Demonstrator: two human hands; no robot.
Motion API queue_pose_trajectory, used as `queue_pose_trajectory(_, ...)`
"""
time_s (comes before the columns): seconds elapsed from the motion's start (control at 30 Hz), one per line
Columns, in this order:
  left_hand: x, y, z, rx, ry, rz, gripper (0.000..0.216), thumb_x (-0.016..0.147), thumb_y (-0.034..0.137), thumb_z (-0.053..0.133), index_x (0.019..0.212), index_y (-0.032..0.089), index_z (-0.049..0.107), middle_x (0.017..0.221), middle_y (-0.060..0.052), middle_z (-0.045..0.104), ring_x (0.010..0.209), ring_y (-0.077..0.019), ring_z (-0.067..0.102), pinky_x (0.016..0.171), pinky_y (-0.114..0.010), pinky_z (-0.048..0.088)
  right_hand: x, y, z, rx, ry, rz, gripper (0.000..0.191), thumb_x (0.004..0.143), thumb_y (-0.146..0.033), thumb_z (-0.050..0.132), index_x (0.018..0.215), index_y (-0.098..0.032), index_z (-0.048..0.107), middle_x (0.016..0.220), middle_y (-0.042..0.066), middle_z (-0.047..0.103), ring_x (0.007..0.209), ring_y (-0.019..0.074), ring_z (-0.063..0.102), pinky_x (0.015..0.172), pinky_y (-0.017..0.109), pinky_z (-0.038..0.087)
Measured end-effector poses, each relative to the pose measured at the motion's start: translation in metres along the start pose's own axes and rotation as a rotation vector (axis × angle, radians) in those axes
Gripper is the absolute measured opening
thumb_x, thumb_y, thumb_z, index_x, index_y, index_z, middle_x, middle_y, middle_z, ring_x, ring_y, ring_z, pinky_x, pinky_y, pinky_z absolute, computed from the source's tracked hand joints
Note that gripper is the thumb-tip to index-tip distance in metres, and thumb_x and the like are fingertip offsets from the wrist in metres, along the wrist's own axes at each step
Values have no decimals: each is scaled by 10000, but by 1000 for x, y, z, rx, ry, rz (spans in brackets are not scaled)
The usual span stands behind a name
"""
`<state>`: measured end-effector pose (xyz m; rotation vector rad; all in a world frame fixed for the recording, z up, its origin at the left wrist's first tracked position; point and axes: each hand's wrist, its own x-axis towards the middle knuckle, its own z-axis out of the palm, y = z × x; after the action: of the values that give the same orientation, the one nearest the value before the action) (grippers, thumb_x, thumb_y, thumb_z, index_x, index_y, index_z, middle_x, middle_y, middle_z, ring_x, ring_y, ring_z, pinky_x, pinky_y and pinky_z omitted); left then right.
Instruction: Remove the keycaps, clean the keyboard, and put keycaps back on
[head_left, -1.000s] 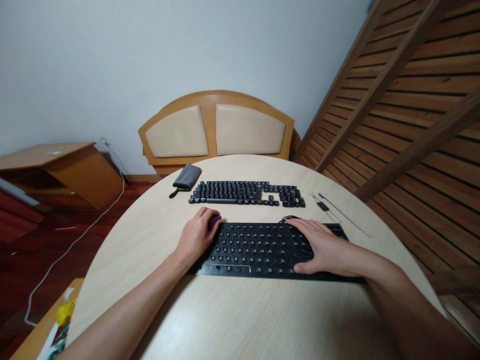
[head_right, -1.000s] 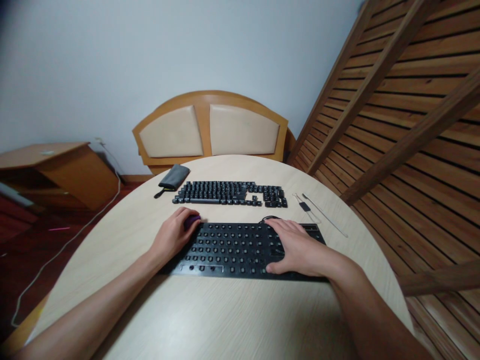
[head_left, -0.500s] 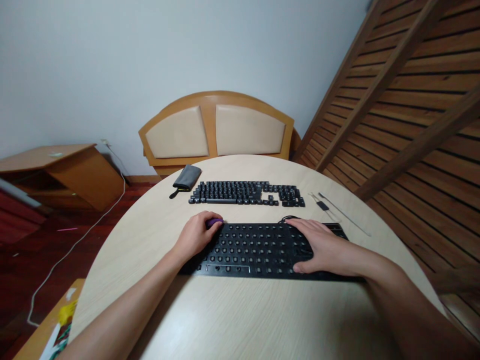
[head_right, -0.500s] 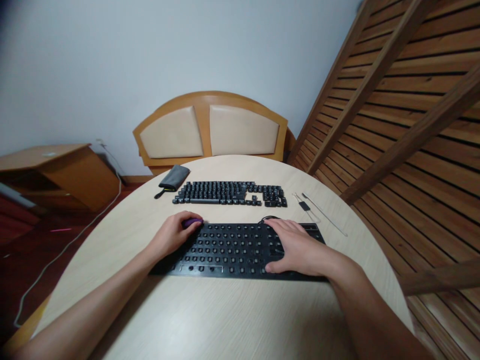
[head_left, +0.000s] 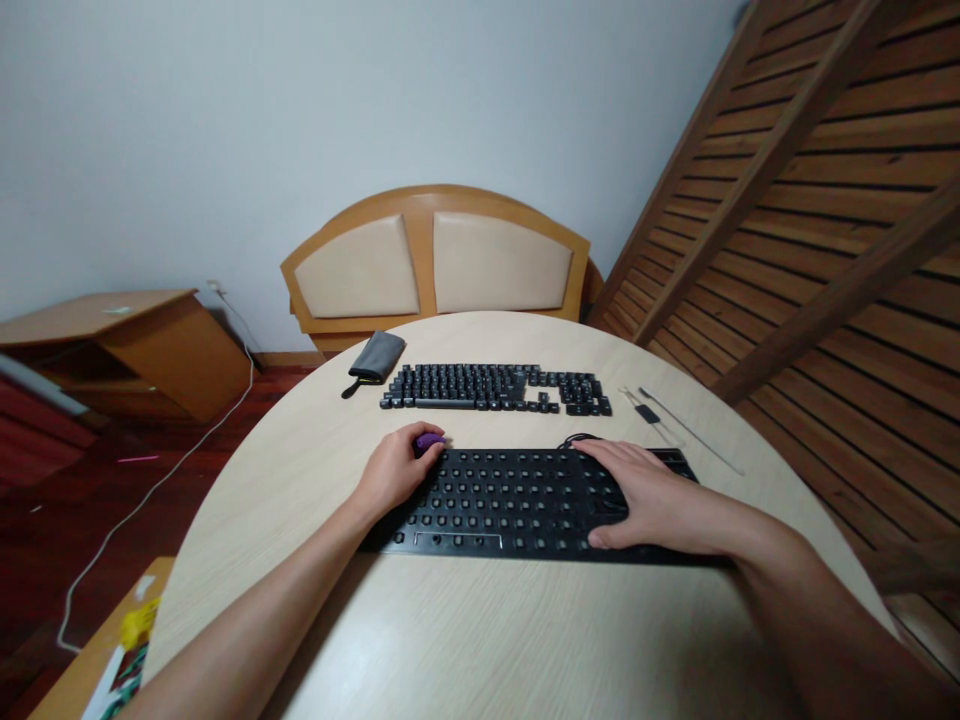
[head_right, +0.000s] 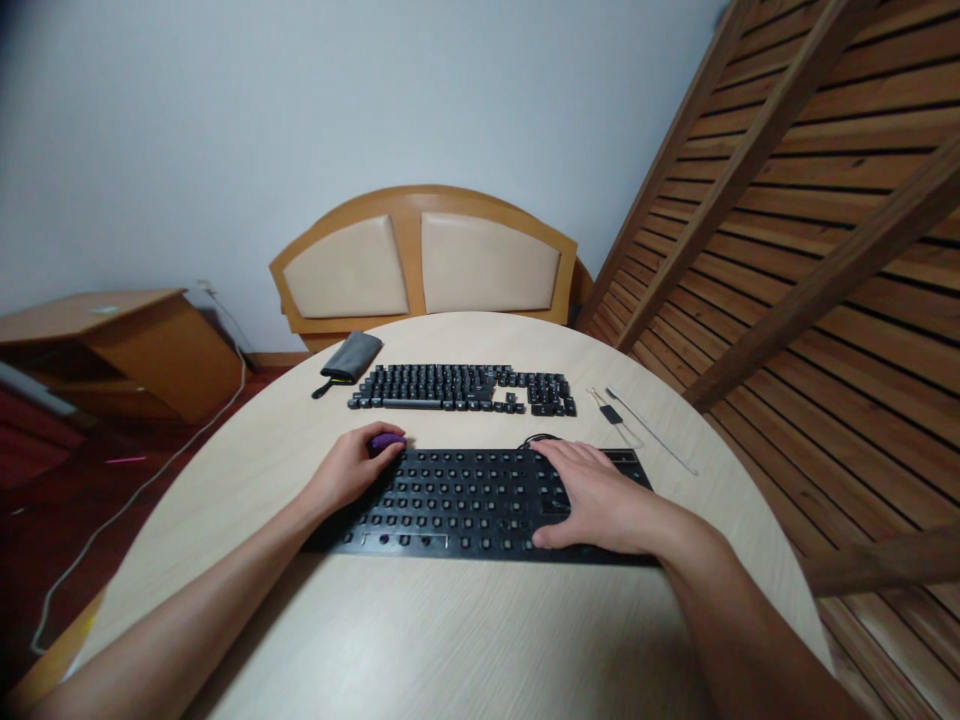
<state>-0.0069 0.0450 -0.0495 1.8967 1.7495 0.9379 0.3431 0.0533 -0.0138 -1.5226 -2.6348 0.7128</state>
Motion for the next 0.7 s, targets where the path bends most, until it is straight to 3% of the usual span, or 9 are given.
queue_pose_trajectory(0.27,4,1,-3,-48,130,-78,312,910,421,596,1029,170,737,1022,-99,782,941,-276,719,900,-425,537,0,5,3,12,18,-9,1095,605,-565,803,1535,-169,382,1572,170,422,1447,448,336,1202,578,282)
queue_pose_trajectory(0.53,4,-1,1,-57,33,-47,206,823,355,693,949,209,765,978,-65,792,916,-267,723,902,-401,537,0,2,2,-12,-21,17,1149,614,-574,796,1550,-87,341,1595,197,375,1461,433,312,1218,532,270)
queue_pose_trajectory(0.7,4,-5,-3,-41,97,-44,263,878,388,632,1003,184,741,1024,-83,780,958,-274,712,933,-417,522,0,6,4,0,9,-3,1127,605,-585,800,1546,-146,362,1584,178,402,1455,441,325,1209,556,278)
